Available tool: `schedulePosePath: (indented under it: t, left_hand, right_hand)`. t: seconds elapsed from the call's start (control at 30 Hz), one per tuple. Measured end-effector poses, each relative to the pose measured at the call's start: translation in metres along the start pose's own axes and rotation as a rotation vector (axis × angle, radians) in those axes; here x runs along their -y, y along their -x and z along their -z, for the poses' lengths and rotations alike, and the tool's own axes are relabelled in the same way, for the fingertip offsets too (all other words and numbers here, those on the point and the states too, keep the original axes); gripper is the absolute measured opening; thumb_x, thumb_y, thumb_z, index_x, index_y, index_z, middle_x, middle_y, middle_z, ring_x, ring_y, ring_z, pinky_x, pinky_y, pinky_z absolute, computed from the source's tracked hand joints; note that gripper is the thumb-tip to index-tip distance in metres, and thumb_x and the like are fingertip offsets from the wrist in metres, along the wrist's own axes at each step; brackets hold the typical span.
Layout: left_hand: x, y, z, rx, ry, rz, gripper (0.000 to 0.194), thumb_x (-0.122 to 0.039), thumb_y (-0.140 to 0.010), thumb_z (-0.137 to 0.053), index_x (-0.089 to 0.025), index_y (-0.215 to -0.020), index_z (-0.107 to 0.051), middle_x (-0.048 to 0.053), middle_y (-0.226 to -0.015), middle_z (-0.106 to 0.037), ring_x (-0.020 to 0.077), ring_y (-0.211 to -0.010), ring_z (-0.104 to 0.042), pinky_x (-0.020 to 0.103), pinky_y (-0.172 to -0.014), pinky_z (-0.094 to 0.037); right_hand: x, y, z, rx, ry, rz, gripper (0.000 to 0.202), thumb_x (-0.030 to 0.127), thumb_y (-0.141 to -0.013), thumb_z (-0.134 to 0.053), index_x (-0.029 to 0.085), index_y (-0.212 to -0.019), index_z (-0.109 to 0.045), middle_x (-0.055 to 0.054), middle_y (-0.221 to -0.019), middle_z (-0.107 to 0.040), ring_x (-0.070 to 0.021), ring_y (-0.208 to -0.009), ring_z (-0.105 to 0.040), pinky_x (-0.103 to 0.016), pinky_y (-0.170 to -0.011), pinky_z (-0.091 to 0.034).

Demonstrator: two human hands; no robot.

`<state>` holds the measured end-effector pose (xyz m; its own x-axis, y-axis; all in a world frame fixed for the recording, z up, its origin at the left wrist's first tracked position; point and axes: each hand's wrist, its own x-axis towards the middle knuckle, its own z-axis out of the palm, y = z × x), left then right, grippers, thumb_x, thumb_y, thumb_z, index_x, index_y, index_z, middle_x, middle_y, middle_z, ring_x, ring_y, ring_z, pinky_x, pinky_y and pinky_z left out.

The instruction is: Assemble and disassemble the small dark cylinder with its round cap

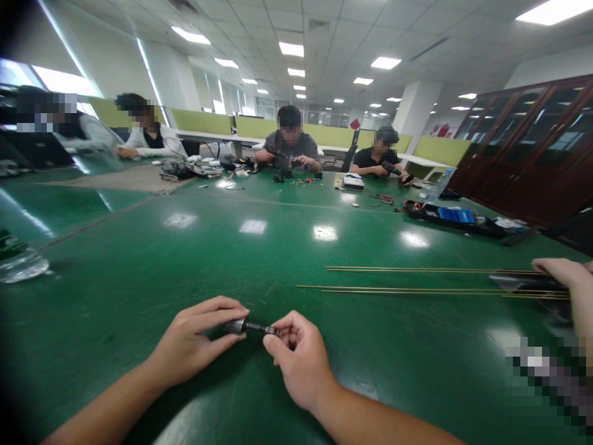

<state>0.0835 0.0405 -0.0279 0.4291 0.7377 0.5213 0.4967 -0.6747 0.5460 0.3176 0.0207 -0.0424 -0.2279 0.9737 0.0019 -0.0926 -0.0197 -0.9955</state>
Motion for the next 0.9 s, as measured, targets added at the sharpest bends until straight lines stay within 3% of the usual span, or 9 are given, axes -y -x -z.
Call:
schedulePosePath:
  t: [0.9]
  left_hand:
    - [0.002, -0.0007, 0.001, -0.024, 0.019, -0.014, 0.033, -0.016, -0.087, -0.069, -0.027, -0.118, -0.068, 0.005, -0.113, -0.066, 0.0161, -0.101, -0.065, 0.027, -0.087, -0.055]
  right_hand:
    - [0.003, 0.001, 0.0009, -0.01, -0.036, 0.004, 0.018, 0.026, -0.082, -0.073, 0.017, -0.085, -0.057, 0.004, -0.067, -0.056, -0.0096, -0.054, -0.053, -0.022, -0.052, -0.041]
